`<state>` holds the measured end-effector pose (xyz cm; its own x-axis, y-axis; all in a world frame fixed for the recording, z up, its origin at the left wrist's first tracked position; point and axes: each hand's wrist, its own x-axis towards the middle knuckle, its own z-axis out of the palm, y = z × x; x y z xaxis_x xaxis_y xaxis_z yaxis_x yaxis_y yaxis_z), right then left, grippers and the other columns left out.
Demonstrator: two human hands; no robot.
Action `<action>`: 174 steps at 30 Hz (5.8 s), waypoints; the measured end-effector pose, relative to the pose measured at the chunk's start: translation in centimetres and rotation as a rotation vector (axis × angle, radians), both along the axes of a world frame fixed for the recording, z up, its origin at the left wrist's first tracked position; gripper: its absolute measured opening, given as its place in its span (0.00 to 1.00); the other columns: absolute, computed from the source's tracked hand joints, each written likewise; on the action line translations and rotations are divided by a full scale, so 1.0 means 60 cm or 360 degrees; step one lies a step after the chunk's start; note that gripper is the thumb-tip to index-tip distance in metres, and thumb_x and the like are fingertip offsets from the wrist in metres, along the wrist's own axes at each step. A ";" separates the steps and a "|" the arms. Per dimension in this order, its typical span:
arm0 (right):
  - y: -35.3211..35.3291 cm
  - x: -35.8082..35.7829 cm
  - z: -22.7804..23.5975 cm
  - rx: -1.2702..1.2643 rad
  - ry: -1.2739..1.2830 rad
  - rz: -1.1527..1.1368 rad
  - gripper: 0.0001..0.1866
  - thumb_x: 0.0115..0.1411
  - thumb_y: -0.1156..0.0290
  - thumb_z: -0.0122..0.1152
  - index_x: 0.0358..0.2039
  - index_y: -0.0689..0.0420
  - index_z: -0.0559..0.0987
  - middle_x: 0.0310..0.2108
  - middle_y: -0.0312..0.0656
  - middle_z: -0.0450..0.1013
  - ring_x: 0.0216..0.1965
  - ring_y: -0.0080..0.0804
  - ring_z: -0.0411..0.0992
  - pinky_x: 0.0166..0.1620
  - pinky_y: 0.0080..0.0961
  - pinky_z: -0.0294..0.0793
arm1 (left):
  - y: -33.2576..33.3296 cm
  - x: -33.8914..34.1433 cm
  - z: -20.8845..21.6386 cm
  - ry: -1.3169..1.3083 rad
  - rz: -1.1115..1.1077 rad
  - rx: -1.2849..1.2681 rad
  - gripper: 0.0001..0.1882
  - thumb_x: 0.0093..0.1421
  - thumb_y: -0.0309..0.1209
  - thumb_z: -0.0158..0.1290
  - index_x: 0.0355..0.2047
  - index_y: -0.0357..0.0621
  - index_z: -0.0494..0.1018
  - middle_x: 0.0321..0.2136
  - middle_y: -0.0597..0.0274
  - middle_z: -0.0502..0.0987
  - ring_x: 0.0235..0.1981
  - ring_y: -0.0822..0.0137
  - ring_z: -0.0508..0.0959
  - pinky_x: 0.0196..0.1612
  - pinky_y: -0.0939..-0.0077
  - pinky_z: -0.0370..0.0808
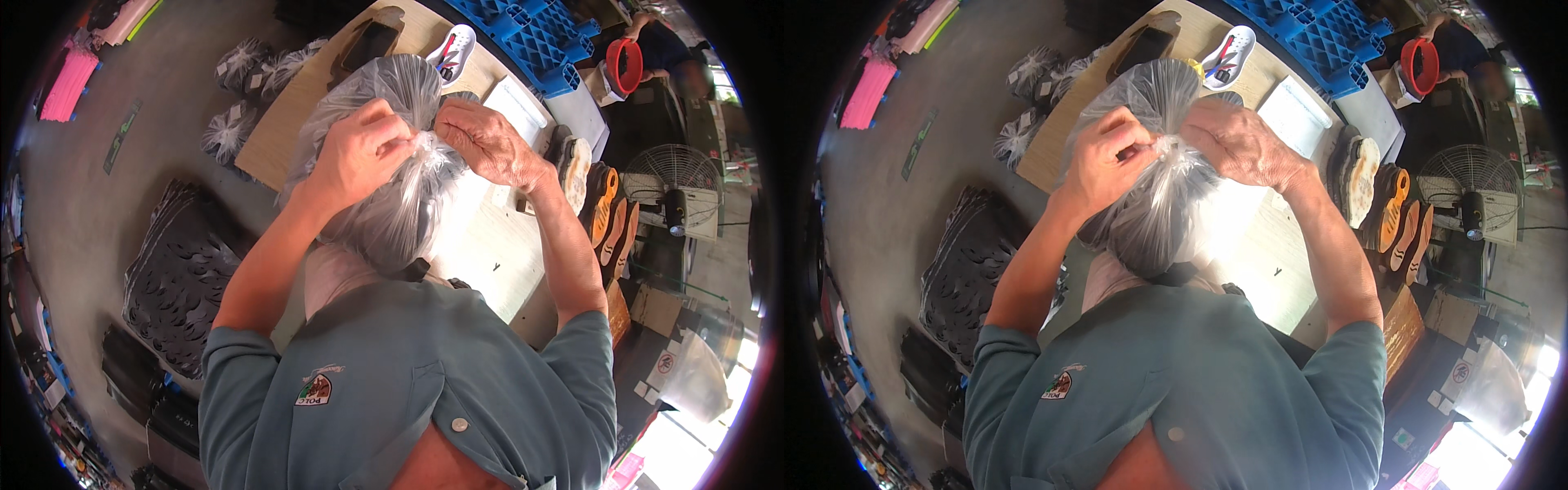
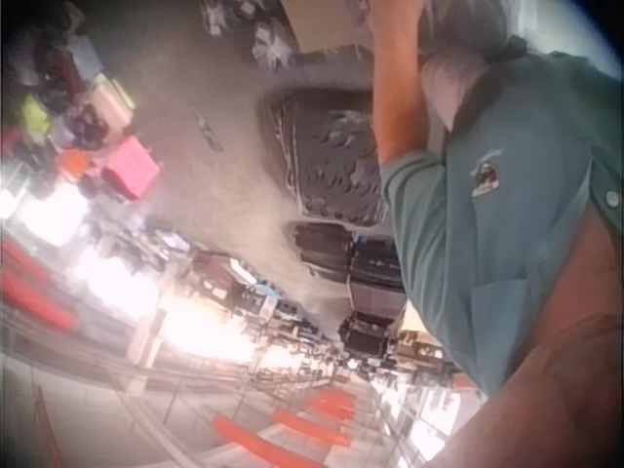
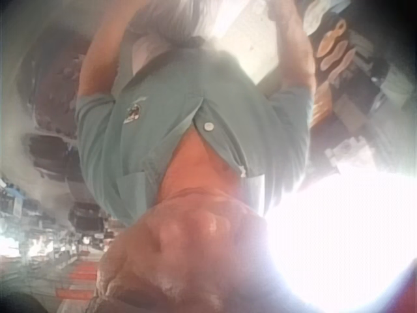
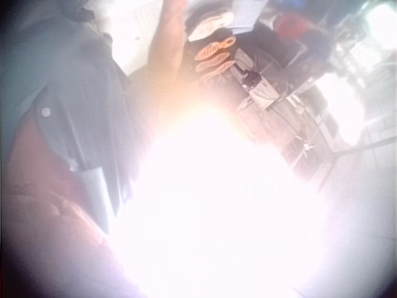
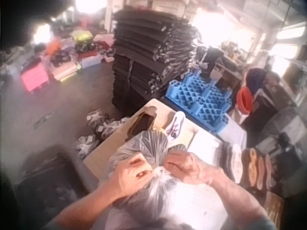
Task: The person cleans black shoe soles with a green air nozzle, then stacks them and places them into clear plastic bags. The person ties the bags and stacks the finished packages on the table.
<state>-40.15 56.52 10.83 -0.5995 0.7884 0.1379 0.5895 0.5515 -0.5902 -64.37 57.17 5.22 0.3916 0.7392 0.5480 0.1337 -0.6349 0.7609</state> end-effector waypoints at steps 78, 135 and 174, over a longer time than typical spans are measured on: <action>-0.404 -0.238 -0.357 -0.1156 0.1539 -0.2270 0.26 0.71 0.50 0.57 0.45 0.65 0.82 0.29 0.39 0.78 0.30 0.25 0.72 0.36 0.27 0.74 | 0.166 0.078 0.080 0.1407 -0.1636 -0.0368 0.19 0.52 0.27 0.60 0.43 0.34 0.69 0.26 0.48 0.79 0.27 0.53 0.81 0.37 0.61 0.75; -0.037 -0.788 -0.434 -0.0665 0.0431 -0.0608 0.43 0.64 0.65 0.61 0.76 0.53 0.55 0.71 0.56 0.62 0.68 0.58 0.63 0.70 0.48 0.66 | 0.074 -0.647 0.123 0.0700 0.0305 -0.0846 0.07 0.61 0.16 0.55 0.39 0.37 0.74 0.26 0.75 0.72 0.26 0.85 0.67 0.28 0.86 0.64; 0.185 -0.553 -0.514 -0.0209 -0.0853 -0.2079 0.34 0.78 0.54 0.34 0.76 0.63 0.53 0.77 0.58 0.45 0.76 0.59 0.47 0.76 0.51 0.47 | 0.777 -1.141 -0.773 0.2245 -0.0346 -0.0474 0.13 0.62 0.27 0.56 0.47 0.50 0.77 0.31 0.53 0.84 0.40 0.55 0.84 0.57 0.58 0.69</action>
<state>-73.31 67.62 -20.01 0.6039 0.7970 0.0135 0.7904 -0.5966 -0.1392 -132.85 103.80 -41.15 0.5801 0.6114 -0.5383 0.7893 -0.5852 0.1859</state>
